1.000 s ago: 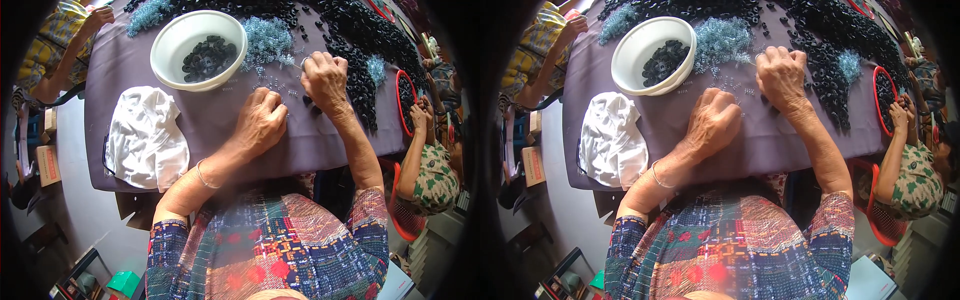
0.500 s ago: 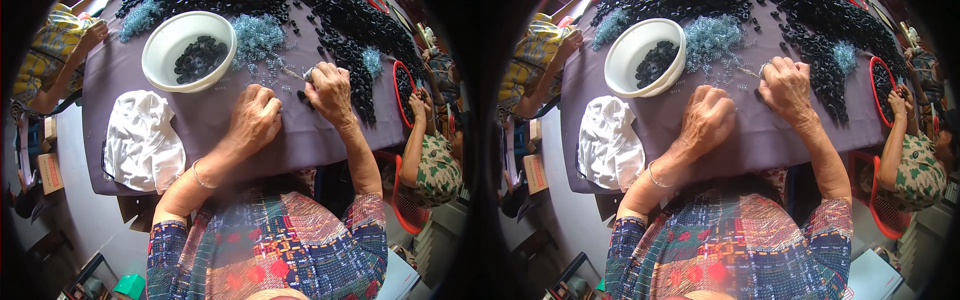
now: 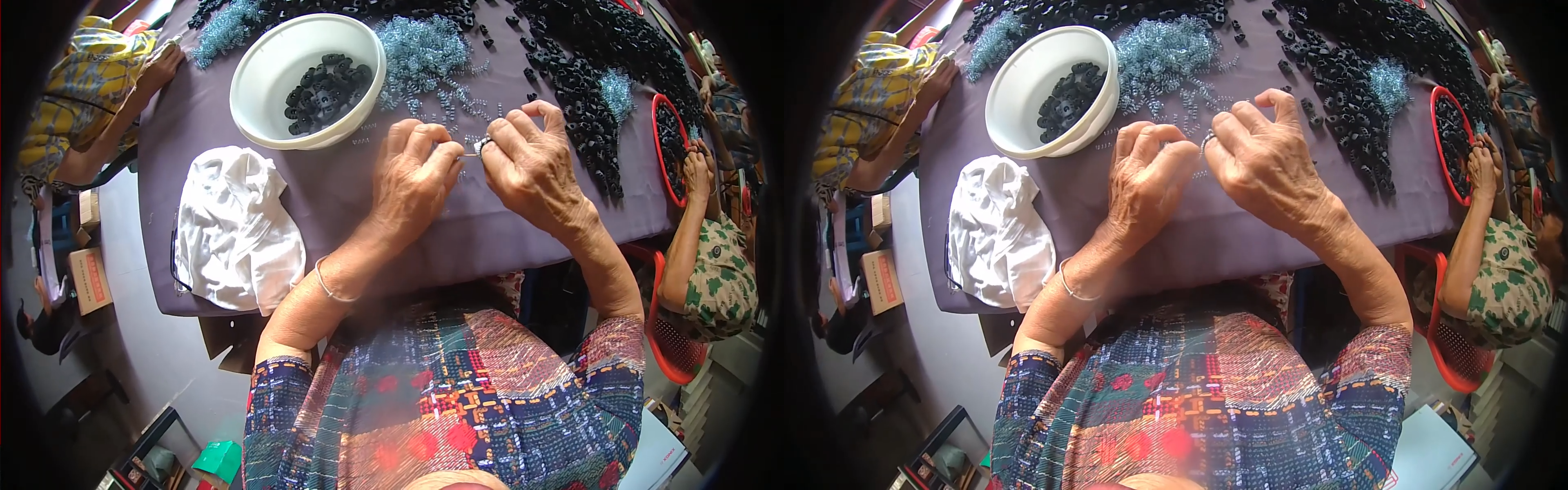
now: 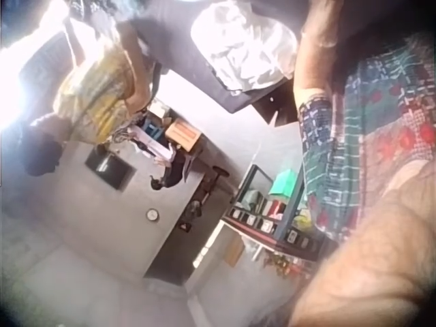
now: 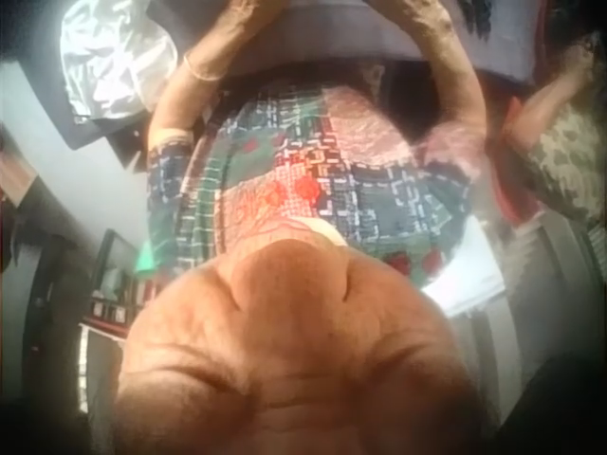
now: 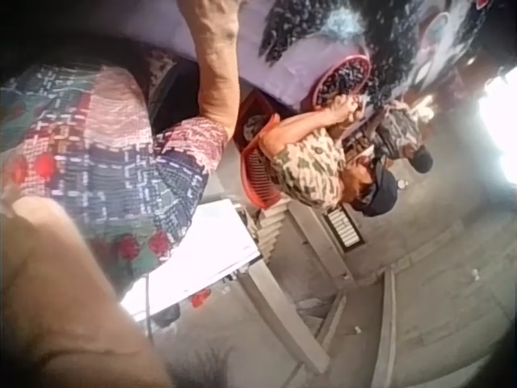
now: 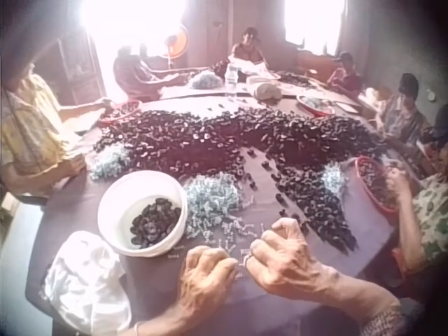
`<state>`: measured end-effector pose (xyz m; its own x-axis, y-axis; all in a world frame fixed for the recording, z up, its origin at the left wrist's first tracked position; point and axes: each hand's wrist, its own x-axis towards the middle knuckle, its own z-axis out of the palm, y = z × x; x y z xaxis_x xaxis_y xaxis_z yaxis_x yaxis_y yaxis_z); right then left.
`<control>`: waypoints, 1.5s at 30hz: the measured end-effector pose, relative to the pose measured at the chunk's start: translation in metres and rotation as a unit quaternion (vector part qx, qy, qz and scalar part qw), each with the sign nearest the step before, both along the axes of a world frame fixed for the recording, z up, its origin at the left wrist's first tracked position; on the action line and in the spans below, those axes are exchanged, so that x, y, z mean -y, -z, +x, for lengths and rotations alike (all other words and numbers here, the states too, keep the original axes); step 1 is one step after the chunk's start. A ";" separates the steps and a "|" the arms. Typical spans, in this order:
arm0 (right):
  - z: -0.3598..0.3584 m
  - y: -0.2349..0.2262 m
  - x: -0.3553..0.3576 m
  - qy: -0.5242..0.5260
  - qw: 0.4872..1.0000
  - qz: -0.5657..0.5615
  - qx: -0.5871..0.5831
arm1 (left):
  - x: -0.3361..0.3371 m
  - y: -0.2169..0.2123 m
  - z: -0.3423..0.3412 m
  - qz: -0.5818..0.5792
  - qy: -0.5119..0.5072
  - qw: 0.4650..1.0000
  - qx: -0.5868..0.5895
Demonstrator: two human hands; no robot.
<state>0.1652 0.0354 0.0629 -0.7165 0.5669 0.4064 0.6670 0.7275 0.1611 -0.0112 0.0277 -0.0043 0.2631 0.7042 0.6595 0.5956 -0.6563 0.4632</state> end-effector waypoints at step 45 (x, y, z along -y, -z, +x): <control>0.006 0.044 0.084 0.140 0.966 -0.168 -0.136 | 0.002 -0.011 -0.009 -0.027 0.112 0.991 0.071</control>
<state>0.1711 -0.0487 0.0188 -0.4089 0.8557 0.3172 0.8291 0.4936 -0.2627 -0.0202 0.0258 0.0066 0.3242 0.6738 0.6640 0.3638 -0.7368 0.5700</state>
